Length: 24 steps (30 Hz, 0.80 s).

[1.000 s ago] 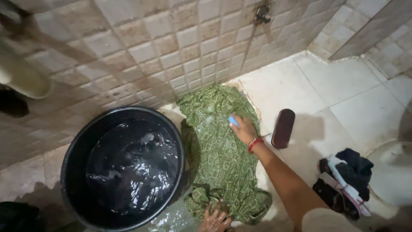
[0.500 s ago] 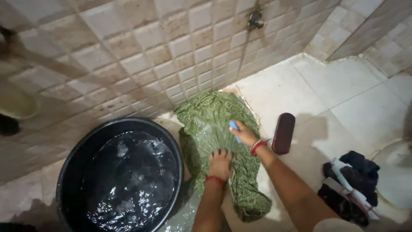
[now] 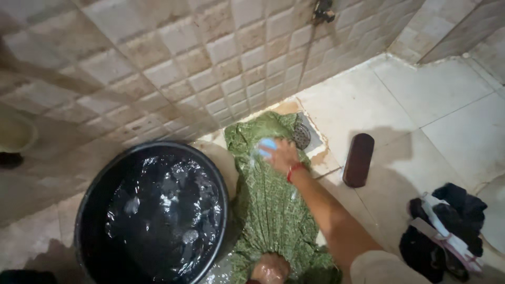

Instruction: The person washes a green patterned cloth by hand in a bathroom. They scrub the cloth with a blue sponge and a brown brush, repeatedly dipping it into a black basin of water and wringing it out on the tiled floor.

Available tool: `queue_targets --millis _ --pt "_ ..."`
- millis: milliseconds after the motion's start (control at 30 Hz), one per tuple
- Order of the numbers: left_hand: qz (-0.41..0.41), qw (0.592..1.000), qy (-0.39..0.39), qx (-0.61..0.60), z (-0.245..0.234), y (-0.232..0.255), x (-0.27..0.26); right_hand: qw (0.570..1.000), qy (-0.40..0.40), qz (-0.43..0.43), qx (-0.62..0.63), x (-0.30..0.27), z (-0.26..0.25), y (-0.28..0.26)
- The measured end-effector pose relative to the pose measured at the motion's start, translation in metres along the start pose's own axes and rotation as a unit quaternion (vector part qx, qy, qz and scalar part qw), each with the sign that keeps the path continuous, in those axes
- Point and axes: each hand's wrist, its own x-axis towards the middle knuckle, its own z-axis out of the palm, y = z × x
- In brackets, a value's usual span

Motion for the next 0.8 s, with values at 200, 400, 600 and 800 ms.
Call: queue_targets --millis 200,400,600,800 --pt "0.025 0.998 -0.049 0.005 -0.023 0.001 0.017 0.988 -0.015 -0.156 0.0 -0.109 0.042 -0.053" --pt "0.038 0.999 -0.015 -0.015 -0.007 -0.001 0.0 0.971 -0.21 -0.046 0.102 -0.116 0.005 -0.011" --pt "0.026 0.997 -0.062 -0.028 -0.016 0.002 -0.004 0.999 0.042 0.023 0.012 -0.056 -0.039 0.013" --pt "0.031 0.999 0.011 -0.013 -0.005 -0.001 0.001 0.909 0.333 0.225 -0.11 -0.192 -0.114 0.082"
